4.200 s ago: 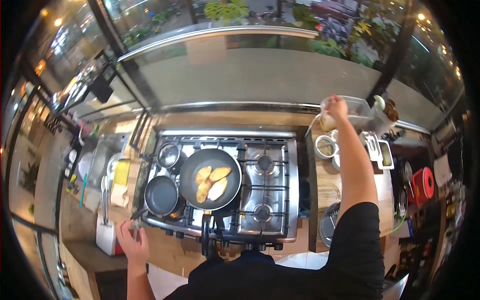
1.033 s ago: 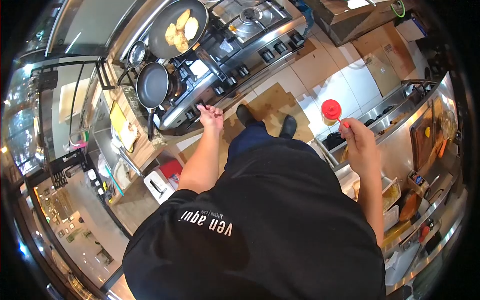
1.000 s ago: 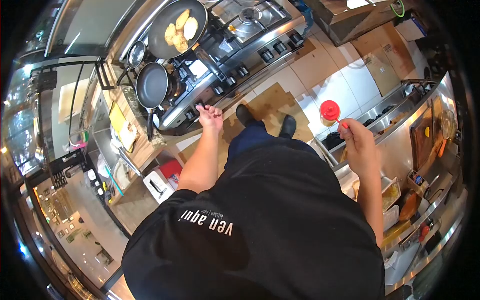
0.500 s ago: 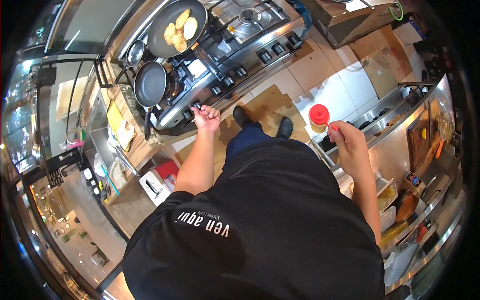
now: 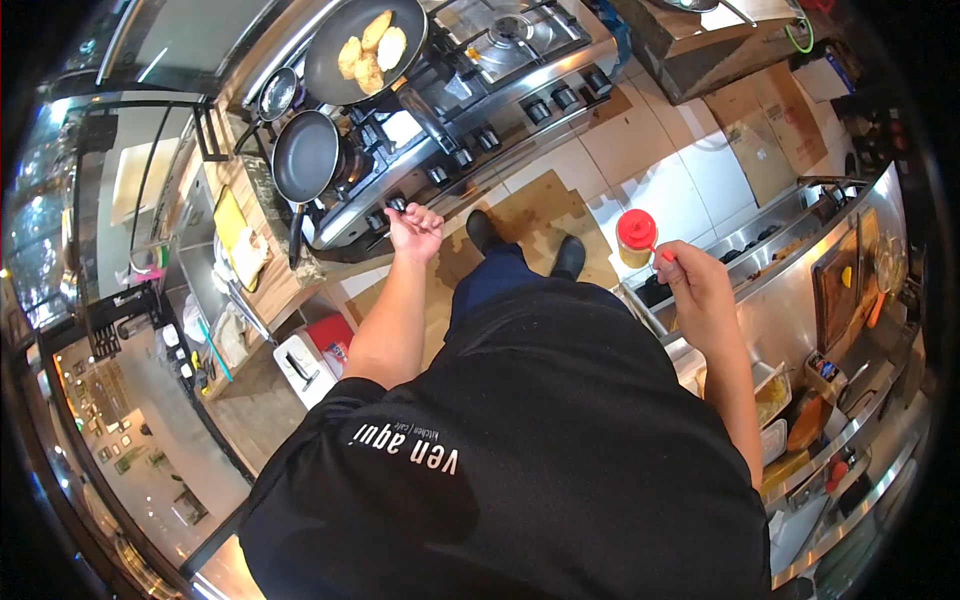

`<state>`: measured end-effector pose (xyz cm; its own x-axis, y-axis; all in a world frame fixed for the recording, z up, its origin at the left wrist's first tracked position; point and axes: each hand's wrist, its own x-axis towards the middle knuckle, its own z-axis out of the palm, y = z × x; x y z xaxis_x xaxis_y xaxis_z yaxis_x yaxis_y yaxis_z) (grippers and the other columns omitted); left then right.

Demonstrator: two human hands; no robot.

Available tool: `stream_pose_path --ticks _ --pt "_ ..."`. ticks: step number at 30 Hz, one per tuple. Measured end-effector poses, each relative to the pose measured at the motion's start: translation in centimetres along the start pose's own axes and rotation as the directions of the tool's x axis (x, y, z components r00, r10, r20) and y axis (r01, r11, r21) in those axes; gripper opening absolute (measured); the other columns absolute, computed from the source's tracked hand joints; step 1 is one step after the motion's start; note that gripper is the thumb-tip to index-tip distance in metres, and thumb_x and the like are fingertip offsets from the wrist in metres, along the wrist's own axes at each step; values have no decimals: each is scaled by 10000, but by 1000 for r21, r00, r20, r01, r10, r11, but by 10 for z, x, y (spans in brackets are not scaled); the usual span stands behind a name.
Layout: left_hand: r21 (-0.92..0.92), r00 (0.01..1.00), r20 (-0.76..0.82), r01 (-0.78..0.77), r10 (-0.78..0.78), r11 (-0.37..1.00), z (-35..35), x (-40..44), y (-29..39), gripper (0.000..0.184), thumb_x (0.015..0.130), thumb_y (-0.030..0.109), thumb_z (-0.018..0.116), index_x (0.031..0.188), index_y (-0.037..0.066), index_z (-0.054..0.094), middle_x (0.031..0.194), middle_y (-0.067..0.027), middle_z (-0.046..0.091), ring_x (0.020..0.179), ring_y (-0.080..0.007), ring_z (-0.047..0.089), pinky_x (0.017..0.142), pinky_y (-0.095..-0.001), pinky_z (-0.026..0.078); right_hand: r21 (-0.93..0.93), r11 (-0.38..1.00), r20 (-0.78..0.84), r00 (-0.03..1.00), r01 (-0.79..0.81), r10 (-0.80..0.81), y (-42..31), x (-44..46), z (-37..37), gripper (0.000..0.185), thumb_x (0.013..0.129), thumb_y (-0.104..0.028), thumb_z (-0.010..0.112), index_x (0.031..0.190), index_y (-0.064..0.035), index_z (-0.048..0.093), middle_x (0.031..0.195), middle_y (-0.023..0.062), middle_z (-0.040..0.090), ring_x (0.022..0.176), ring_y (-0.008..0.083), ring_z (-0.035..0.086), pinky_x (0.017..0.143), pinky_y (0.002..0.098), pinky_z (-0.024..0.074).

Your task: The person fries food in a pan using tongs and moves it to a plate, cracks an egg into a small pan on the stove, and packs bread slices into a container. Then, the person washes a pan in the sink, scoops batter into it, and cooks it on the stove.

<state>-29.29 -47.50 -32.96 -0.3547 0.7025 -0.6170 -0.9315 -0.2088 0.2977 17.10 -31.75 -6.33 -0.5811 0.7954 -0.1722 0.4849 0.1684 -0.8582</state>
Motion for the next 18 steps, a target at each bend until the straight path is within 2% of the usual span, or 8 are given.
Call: stream_pose_path --ticks 1,3,4,7,11,13,17,18 --pt "-3 1000 4 -5 5 1000 8 -9 -1 739 1000 799 280 769 149 546 592 40 399 512 -174 373 613 -329 344 -2 1000 1 1000 7 -7 -2 0 0 114 1029 -88 597 1046 7 659 853 188 658 770 335 667 718 373 522" --pt "371 988 -146 98 -47 923 29 -30 -2 735 995 809 275 902 132 546 632 37 406 575 -177 406 605 -335 339 -55 998 30 1000 -1 3 -11 3 0 127 1026 -102 608 1056 6 667 860 198 664 778 351 670 716 384 520" --pt "581 988 -28 139 -151 802 10 -28 4 653 1022 761 378 1036 133 553 686 39 452 605 -179 451 606 -336 373 -2 1000 42 999 -27 27 -14 5 2 130 1024 -107 614 1063 4 669 840 194 660 755 357 662 700 395 517" --pt "987 954 131 -101 -269 124 63 -65 -11 265 1031 363 671 1122 124 602 865 2 622 801 -169 641 755 -341 519 -82 994 98 993 78 -70 -46 23 7 137 1019 -111 615 1078 -6 682 866 203 698 762 371 699 689 417 539" --pt "808 725 564 -584 -397 80 207 -145 -40 628 850 320 882 1339 60 585 1225 -111 676 1151 -229 663 973 -372 531 -27 955 192 939 296 -286 -109 55 21 163 966 -75 653 1123 -44 682 880 166 725 809 375 721 703 425 557" --pt "537 570 788 -822 -234 -191 244 -166 -39 778 791 492 891 1360 58 587 1330 -151 649 1173 -265 635 987 -425 510 -39 911 220 893 410 -393 -147 72 33 176 943 -60 669 1118 -53 679 871 152 725 805 373 725 698 424 560" --pt "497 506 861 -859 56 123 254 -150 3 673 793 455 847 1243 -3 644 1179 -142 707 1101 -302 686 975 -416 522 137 796 216 766 590 -605 -218 113 76 161 983 -16 629 1132 -3 691 864 121 742 748 253 737 698 323 562" --pt "480 480 871 -877 102 30 257 -152 25 513 814 379 820 1138 2 692 1088 -121 722 1003 -285 696 944 -396 529 220 728 178 707 650 -685 -232 124 89 197 988 -21 631 1177 1 685 891 123 748 743 231 735 696 314 560"
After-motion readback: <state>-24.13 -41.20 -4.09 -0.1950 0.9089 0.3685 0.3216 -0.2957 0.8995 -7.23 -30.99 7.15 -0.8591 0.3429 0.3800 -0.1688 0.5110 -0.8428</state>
